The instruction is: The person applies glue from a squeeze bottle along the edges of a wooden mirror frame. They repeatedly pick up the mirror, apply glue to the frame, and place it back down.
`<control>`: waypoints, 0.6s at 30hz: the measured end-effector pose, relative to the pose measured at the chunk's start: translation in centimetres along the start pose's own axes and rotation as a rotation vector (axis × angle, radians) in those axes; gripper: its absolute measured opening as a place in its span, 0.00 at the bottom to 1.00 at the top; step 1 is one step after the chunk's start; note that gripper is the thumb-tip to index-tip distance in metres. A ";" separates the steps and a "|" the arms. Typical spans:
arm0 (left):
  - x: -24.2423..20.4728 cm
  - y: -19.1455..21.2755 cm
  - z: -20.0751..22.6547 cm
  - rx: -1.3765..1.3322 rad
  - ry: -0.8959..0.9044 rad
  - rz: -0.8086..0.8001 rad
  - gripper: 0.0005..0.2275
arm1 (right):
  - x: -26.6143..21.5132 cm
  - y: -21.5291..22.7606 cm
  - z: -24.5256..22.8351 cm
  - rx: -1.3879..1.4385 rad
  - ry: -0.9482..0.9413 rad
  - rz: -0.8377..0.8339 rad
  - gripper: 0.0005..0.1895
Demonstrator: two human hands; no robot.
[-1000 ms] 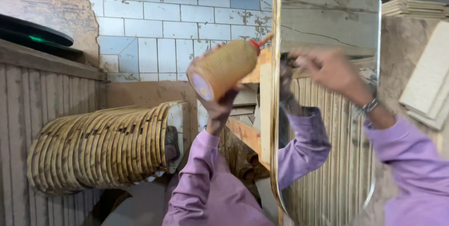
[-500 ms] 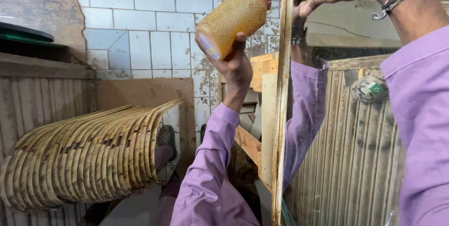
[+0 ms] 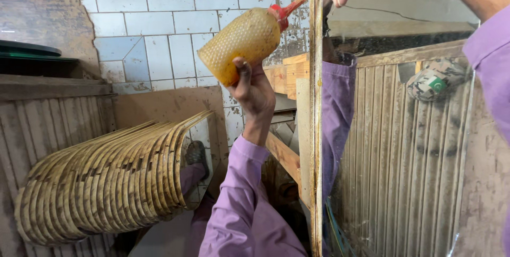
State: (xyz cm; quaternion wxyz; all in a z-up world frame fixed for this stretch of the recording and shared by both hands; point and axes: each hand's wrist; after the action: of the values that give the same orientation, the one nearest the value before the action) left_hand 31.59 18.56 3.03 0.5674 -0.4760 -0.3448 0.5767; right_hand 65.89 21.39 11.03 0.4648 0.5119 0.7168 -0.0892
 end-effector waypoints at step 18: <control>-6.6 0.0 5.4 -0.028 0.144 0.167 0.23 | -5.8 -4.8 -4.8 -1.018 0.381 0.153 0.51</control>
State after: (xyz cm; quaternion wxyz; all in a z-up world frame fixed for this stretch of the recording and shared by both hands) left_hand 25.83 12.89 5.70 0.5340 -0.5513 -0.2703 0.5812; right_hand 59.48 18.32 16.46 0.5209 0.2802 0.7016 0.3973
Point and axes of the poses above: each hand's wrist, its own x-axis towards the middle knuckle, its own y-axis out of the back of the hand, z = x × y, and after that the axes turned 3 degrees about -x, right-handed
